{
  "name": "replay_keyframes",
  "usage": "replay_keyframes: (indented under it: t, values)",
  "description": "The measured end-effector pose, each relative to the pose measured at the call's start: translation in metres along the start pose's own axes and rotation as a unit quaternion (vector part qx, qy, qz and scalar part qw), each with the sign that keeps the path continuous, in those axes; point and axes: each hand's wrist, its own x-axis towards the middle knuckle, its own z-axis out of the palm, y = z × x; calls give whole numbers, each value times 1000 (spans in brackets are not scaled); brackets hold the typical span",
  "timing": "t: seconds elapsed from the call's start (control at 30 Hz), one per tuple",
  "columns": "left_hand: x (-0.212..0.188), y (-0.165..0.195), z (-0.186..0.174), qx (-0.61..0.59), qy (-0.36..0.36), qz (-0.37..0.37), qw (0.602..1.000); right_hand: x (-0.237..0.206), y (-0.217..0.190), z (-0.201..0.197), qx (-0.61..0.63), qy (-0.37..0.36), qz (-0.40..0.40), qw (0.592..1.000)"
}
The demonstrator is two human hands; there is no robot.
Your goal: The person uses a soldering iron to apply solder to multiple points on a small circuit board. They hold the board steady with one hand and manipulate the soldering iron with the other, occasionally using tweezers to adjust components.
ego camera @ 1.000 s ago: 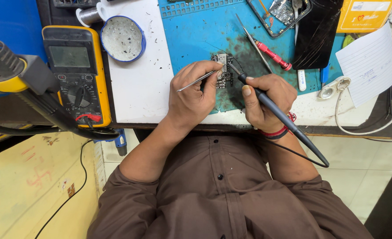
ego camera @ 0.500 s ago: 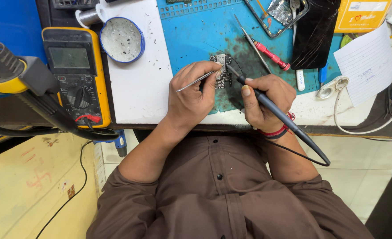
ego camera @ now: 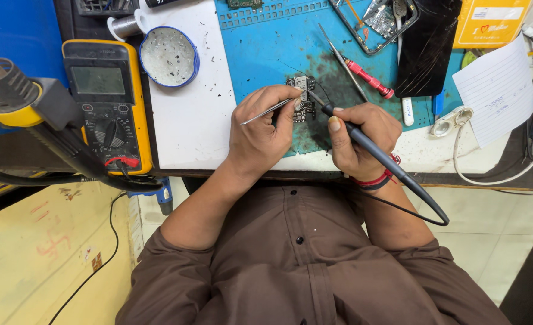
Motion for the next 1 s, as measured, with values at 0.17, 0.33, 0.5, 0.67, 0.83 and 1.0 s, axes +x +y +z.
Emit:
replay_keyframes:
  t: [0.17, 0.33, 0.5, 0.67, 0.83, 1.0]
  values:
    - [0, 0, 0, -3, 1, -1, 1000, 1, -1, 1, -7, 4, 2, 1000]
    - [0, -1, 1, -13, 9, 2, 1000, 0, -2, 0, -7, 2, 3, 1000]
    - [0, -1, 0, -4, 3, 2, 1000, 1, -2, 0, -8, 1, 3, 1000]
    - [1, 0, 0, 2, -1, -3, 1000, 0, -1, -1, -7, -1, 5, 1000]
    - [2, 0, 1, -7, 0, 10, 1000, -1, -1, -1, -3, 4, 14, 1000]
    - [3, 1, -1, -1, -10, 23, 1000, -1, -2, -1, -1, 16, 25, 1000]
